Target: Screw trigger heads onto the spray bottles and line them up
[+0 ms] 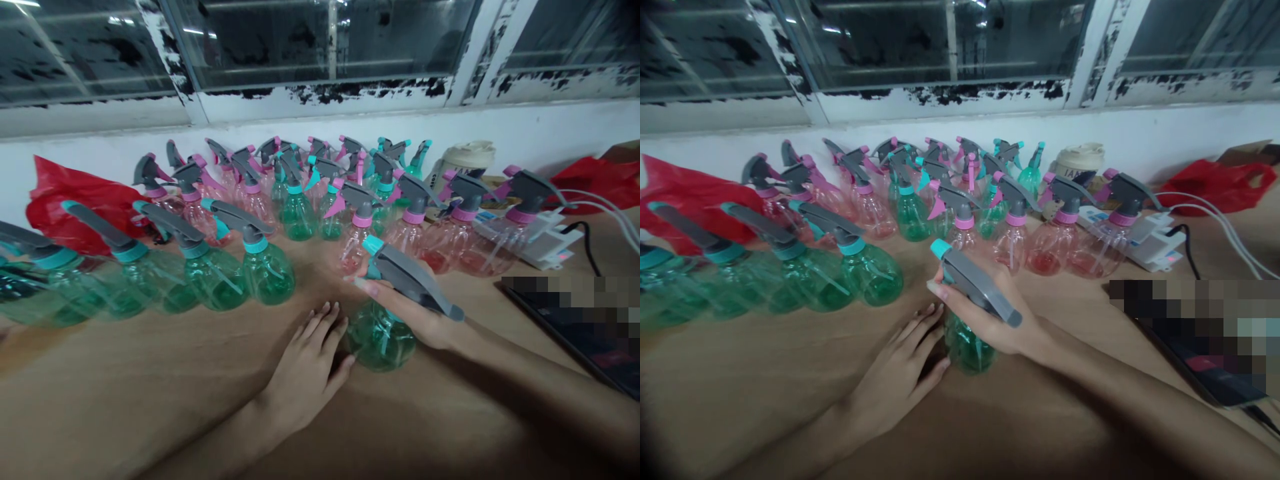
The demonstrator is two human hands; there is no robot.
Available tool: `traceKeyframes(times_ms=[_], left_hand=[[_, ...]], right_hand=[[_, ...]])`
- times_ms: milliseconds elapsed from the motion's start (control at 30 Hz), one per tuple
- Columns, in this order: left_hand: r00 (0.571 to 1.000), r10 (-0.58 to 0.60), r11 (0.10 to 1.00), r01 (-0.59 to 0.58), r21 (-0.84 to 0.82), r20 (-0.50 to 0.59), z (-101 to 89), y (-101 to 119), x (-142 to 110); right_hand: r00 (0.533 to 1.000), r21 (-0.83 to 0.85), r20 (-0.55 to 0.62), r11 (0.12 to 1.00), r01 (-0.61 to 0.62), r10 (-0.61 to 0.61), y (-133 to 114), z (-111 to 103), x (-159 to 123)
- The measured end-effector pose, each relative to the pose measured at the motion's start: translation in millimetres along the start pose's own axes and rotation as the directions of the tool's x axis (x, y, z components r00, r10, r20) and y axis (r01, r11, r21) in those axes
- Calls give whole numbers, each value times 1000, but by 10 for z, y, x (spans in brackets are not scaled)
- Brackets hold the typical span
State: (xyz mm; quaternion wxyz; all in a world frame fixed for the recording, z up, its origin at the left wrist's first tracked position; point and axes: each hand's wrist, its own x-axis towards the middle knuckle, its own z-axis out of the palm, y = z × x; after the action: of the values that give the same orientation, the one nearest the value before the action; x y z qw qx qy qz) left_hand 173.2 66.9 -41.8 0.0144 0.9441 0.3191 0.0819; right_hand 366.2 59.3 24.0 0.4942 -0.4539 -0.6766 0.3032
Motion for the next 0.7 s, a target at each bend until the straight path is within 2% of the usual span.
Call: traceKeyframes(times_ms=[467,633,700], left_hand=[[999,17,1000,-17,6,-32,19,-7,-8],[999,15,1000,-15,14,-28,24,-3,-7],[1000,10,1000,-9,19,-23,30,1,-7]], right_hand=[[999,-41,-34,998,37,-39,38,7,26],[999,13,41,1000,-20,19,18,-15,23],[1000,-5,29,1000,1,-1,23,-21,8]])
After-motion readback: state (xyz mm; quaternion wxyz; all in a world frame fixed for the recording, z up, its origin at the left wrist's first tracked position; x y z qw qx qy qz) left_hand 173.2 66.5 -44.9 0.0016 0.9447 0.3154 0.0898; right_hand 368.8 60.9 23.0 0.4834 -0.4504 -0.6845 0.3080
